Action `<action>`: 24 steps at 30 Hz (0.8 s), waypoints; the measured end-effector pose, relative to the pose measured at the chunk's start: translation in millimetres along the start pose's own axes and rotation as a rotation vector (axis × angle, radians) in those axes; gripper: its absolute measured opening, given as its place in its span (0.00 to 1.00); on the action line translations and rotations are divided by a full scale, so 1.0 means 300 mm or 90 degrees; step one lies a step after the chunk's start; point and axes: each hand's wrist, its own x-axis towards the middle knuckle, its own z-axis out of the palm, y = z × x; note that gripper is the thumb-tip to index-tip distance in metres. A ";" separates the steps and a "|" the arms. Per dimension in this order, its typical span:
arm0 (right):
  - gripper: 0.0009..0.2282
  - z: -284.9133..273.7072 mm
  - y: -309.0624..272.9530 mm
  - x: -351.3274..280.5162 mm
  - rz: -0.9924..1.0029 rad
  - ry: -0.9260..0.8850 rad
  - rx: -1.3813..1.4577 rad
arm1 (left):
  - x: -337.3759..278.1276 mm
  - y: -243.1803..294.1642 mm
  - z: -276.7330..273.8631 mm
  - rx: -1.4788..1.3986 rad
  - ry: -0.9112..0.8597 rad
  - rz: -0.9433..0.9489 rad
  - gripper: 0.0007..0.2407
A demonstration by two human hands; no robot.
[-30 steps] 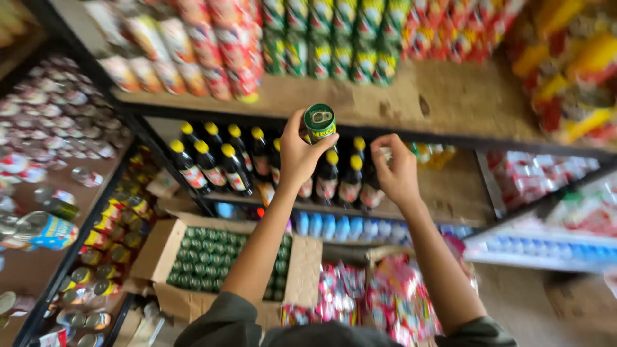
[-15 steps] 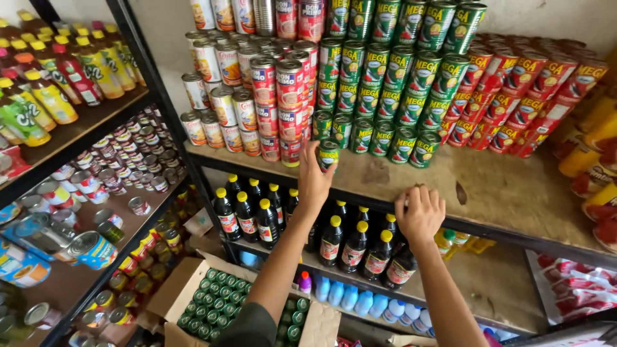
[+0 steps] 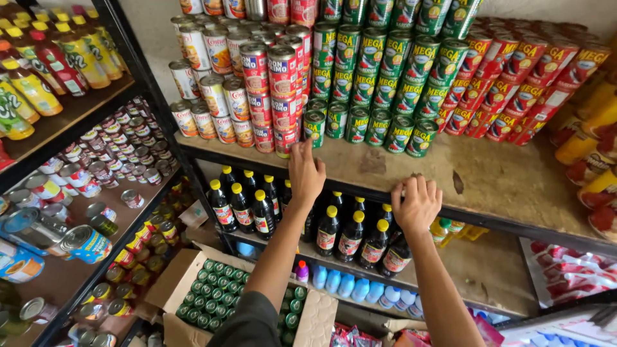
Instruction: Cleaning and wiping individual cans of sardines with a cloth before or after shelving them in a grocery store.
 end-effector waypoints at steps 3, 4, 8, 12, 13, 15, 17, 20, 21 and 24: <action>0.05 -0.013 -0.008 0.003 0.007 -0.013 -0.005 | -0.015 -0.030 0.007 0.046 -0.023 0.080 0.18; 0.05 -0.017 -0.006 0.010 0.008 -0.015 -0.007 | -0.006 -0.033 0.026 0.044 -0.026 0.080 0.18; 0.06 -0.055 -0.018 0.038 0.004 -0.042 0.013 | 0.005 -0.043 0.046 0.079 -0.059 0.005 0.19; 0.07 -0.047 0.007 0.016 0.027 -0.133 0.032 | 0.005 -0.118 0.128 0.083 -0.110 -0.024 0.16; 0.07 -0.041 0.016 0.018 0.029 -0.140 0.031 | 0.004 -0.094 0.093 0.083 -0.116 -0.027 0.16; 0.08 -0.036 0.029 -0.004 0.053 -0.171 0.073 | -0.025 -0.053 0.021 0.002 -0.094 0.055 0.19; 0.07 -0.099 -0.011 0.010 0.068 -0.180 0.127 | -0.098 0.007 -0.061 -0.054 -0.078 0.099 0.17; 0.04 -0.171 -0.123 -0.022 0.090 -0.173 0.262 | -0.271 0.094 -0.201 -0.141 -0.046 0.136 0.15; 0.04 -0.211 -0.168 -0.064 0.101 -0.173 0.339 | -0.366 0.129 -0.256 -0.174 -0.045 0.121 0.15; 0.07 -0.199 -0.319 -0.194 0.238 -0.282 0.592 | -0.576 0.087 -0.259 -0.159 -0.079 0.085 0.16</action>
